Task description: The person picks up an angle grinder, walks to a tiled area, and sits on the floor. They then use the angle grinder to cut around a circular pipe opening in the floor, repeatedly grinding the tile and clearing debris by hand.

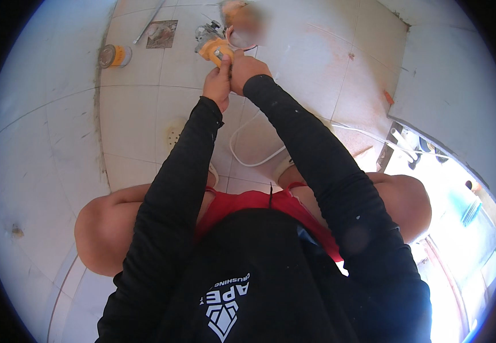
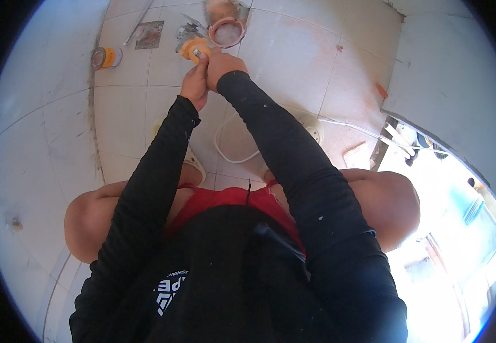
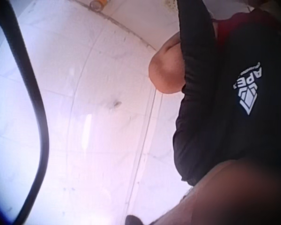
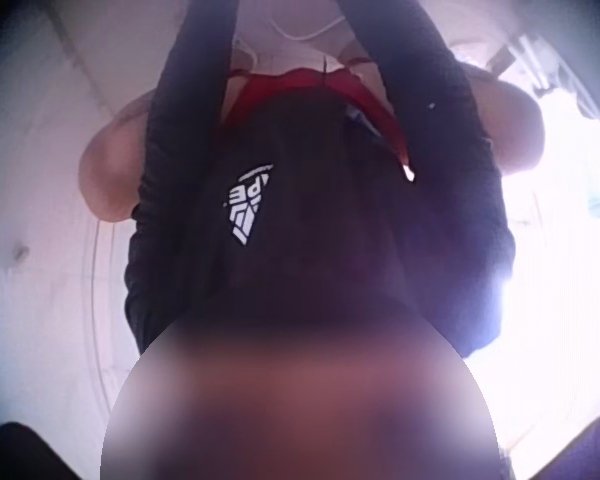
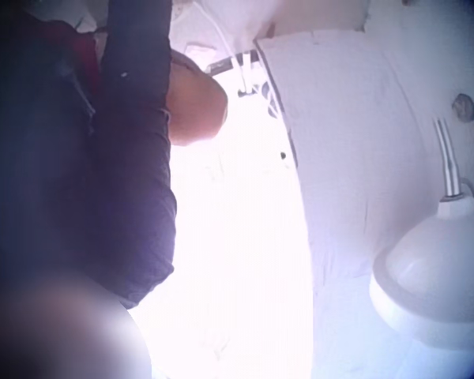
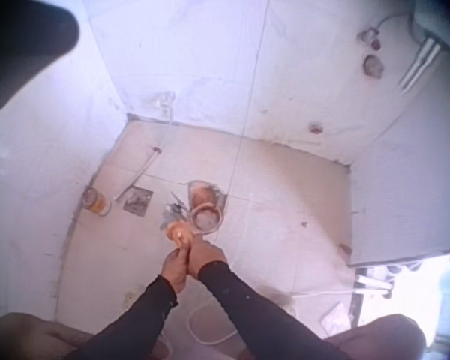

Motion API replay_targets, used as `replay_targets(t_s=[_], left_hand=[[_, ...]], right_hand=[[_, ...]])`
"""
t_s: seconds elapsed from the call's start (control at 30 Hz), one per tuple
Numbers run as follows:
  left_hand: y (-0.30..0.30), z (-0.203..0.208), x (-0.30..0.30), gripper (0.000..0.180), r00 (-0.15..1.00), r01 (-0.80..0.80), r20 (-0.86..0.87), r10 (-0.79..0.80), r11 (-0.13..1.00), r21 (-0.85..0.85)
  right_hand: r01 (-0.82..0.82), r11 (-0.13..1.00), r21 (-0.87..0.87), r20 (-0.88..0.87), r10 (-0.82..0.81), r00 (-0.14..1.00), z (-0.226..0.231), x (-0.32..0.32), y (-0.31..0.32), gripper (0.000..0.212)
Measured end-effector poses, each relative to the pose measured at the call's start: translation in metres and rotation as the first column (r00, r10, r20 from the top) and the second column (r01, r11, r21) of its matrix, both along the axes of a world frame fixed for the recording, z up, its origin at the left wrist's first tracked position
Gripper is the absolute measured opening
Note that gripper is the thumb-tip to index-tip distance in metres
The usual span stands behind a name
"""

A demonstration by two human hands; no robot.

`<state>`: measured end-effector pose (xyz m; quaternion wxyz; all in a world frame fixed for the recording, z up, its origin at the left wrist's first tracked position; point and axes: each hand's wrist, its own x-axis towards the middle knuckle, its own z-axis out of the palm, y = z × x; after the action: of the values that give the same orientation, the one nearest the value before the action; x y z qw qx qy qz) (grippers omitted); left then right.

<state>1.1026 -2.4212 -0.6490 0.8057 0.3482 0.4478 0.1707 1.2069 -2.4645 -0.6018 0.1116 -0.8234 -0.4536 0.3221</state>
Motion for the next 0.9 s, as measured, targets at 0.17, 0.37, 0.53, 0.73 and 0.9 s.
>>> replay_targets(t_s=[0.17, 0.37, 0.53, 0.73, 0.9], left_hand=[[0.002, -0.007, -0.001, 0.063, 1.000, 0.017, -0.019, -0.018, 1.000, -0.017], [-0.001, -0.011, 0.001, 0.064, 0.999, 0.027, -0.041, -0.028, 0.999, -0.017], [0.000, -0.009, 0.005, 0.067, 0.998, 0.041, -0.051, -0.043, 0.999, -0.028], [0.004, -0.006, 0.007, 0.069, 0.996, 0.056, -0.071, -0.057, 0.998, -0.012], [0.003, -0.002, 0.006, 0.065, 0.996, 0.057, -0.060, -0.059, 0.998, -0.036]], right_hand=[[0.039, 0.999, -0.016, -0.037, -0.039, 0.999, -0.005, -0.002, -0.001, 0.033], [0.070, 0.997, -0.024, -0.020, -0.071, 0.997, -0.010, -0.003, -0.004, 0.033], [0.063, 0.998, -0.026, -0.001, -0.063, 0.998, -0.014, 0.000, -0.003, 0.033], [0.079, 0.997, 0.001, 0.012, -0.079, 0.997, -0.014, 0.001, 0.001, 0.034], [0.070, 0.997, -0.013, 0.030, -0.069, 0.997, -0.015, -0.001, 0.003, 0.032]])
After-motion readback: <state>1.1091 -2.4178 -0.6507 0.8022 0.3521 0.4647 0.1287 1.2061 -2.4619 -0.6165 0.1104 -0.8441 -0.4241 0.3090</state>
